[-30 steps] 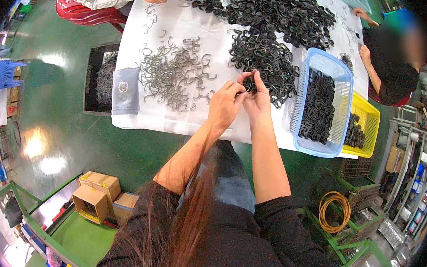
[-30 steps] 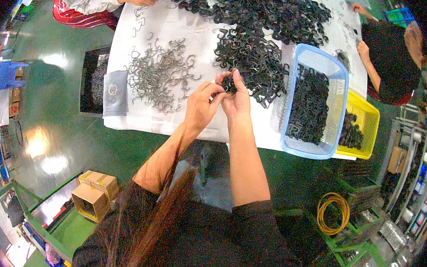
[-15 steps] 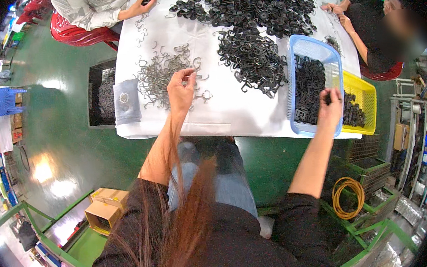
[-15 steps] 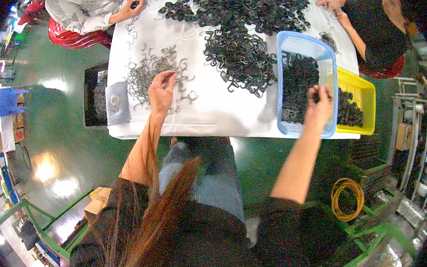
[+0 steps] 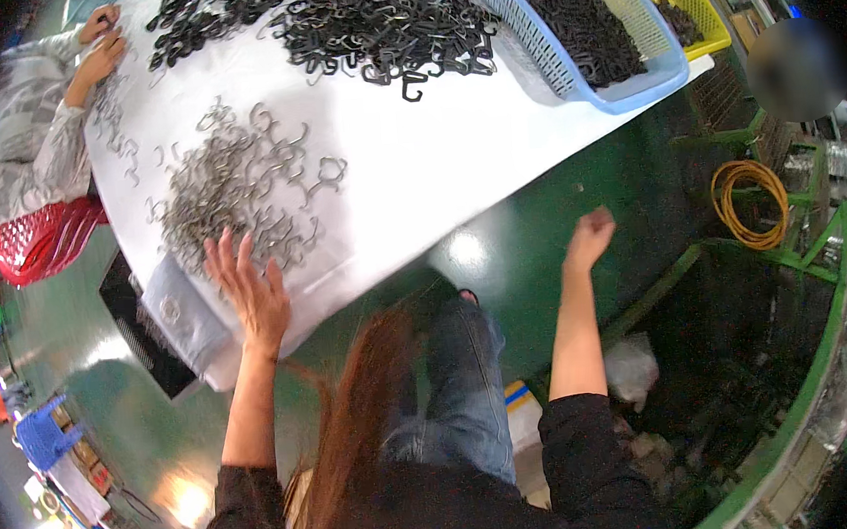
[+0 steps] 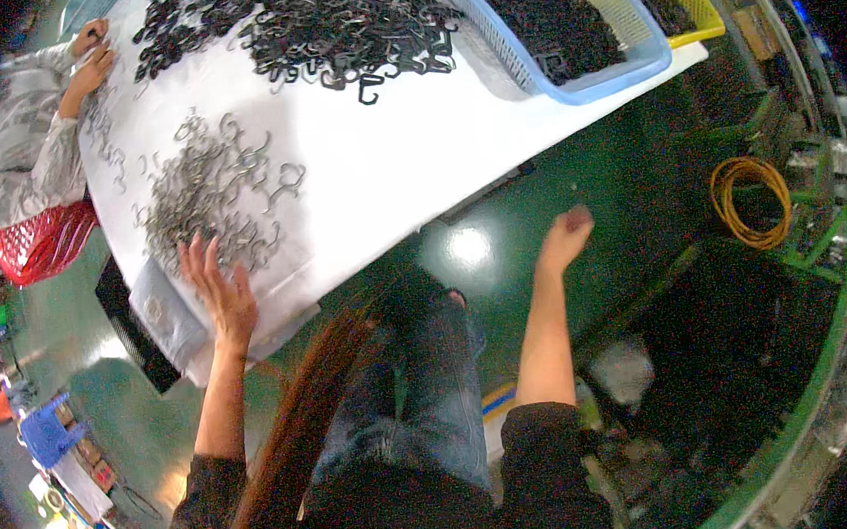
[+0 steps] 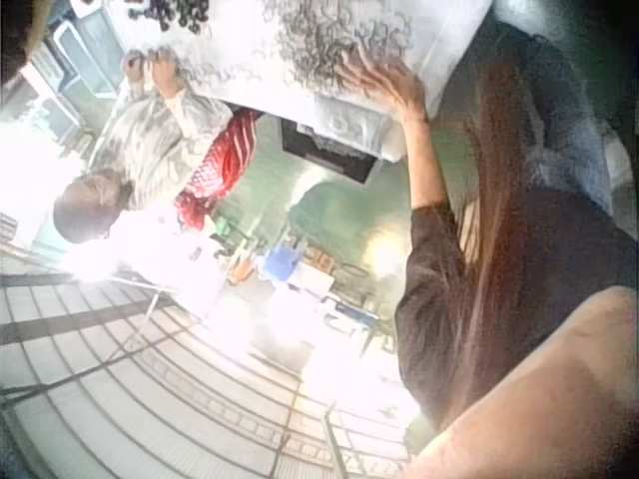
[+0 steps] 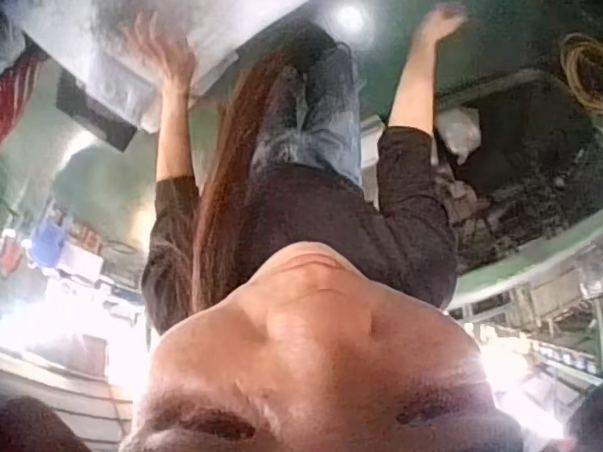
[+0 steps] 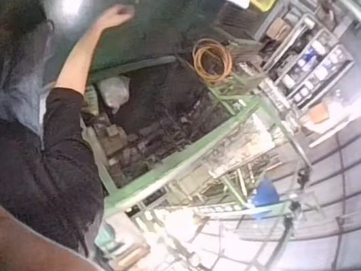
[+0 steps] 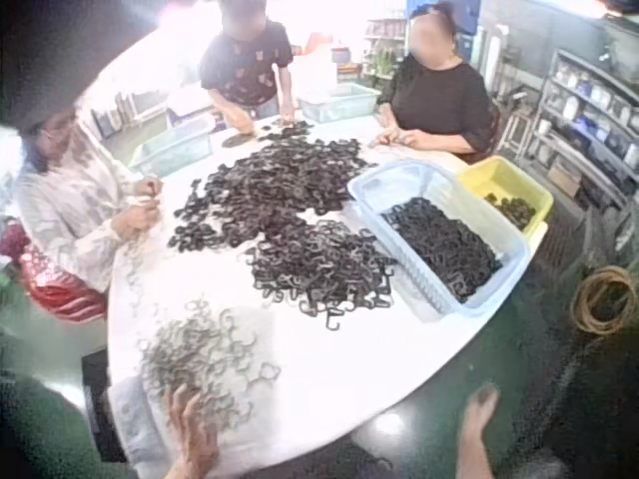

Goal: The person sorts small black plastic clips and metal hooks on a white table, separating them into piles and placing some into a blue basket. The person repeatedly picks up, inspects, and repositions the items while working alongside another person.

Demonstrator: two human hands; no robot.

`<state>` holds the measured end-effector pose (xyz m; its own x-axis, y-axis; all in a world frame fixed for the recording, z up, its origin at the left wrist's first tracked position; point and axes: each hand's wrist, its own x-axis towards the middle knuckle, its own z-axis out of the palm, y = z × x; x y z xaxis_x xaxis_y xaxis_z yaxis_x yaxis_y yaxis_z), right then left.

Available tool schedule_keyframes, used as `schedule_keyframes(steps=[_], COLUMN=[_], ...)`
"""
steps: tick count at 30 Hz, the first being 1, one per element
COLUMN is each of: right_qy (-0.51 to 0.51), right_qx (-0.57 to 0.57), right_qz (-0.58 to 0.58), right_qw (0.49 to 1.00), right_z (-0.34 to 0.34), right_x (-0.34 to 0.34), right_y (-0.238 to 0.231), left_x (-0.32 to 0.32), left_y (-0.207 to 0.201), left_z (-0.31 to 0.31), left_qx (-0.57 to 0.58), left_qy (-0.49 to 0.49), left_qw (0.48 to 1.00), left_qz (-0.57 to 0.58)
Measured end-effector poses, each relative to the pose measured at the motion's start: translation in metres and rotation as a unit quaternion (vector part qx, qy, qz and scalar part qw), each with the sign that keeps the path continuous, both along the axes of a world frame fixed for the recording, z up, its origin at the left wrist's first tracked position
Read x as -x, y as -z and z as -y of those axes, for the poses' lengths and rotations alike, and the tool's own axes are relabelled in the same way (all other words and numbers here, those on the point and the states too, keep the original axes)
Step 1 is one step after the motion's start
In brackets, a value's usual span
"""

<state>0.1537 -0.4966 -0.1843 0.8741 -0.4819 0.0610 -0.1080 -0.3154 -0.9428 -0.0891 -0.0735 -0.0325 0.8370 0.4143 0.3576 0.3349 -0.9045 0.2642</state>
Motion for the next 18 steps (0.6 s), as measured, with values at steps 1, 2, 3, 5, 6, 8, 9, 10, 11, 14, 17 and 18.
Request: schedule_keyframes(steps=[1,2,3,5,6,8,9,10,11,14,17,18], right_qy=[-0.004,-0.037,-0.085,-0.093,-0.079,-0.071,-0.095,-0.051,-0.039,-0.013,0.000,-0.004], right_qx=[0.029,0.039,0.067,0.032,-0.028,-0.108,-0.105,-0.160,-0.185,-0.250,-0.293,-0.302], right_qz=[-0.115,-0.197,-0.269,-0.398,-0.431,-0.436,-0.423,-0.409,-0.395,-0.359,-0.339,-0.339], right_qw=[0.993,0.979,0.957,0.912,0.899,0.891,0.895,0.897,0.899,0.899,0.894,0.891], right_z=[0.000,-0.003,-0.008,-0.024,-0.031,-0.044,-0.050,-0.053,-0.055,-0.046,-0.022,-0.010], right_x=[0.016,0.030,0.037,0.039,0.034,0.018,0.009,0.000,-0.008,-0.009,0.014,0.027], right_y=[0.056,0.111,0.159,0.237,0.266,0.313,0.333,0.351,0.368,0.406,0.414,0.409], left_x=[-0.001,0.000,0.001,0.000,0.001,0.002,0.002,0.001,0.001,-0.005,-0.006,-0.004], left_y=[0.002,0.004,0.005,0.011,0.014,0.019,0.020,0.021,0.022,0.023,0.022,0.020], left_z=[0.000,0.002,0.003,0.004,0.005,0.006,0.006,0.006,0.007,0.010,0.006,0.003], left_qx=[-0.007,-0.017,-0.036,-0.056,-0.048,-0.045,-0.040,-0.050,-0.052,-0.064,-0.044,-0.038], left_qy=[-0.006,-0.015,-0.017,-0.020,-0.038,-0.051,-0.059,-0.056,-0.065,-0.067,-0.054,-0.062], left_qw=[1.000,1.000,0.999,0.998,0.998,0.998,0.997,0.997,0.996,0.996,0.998,0.997], left_qz=[0.015,0.014,0.020,0.011,0.002,0.012,0.018,0.014,0.009,-0.002,0.007,0.006])
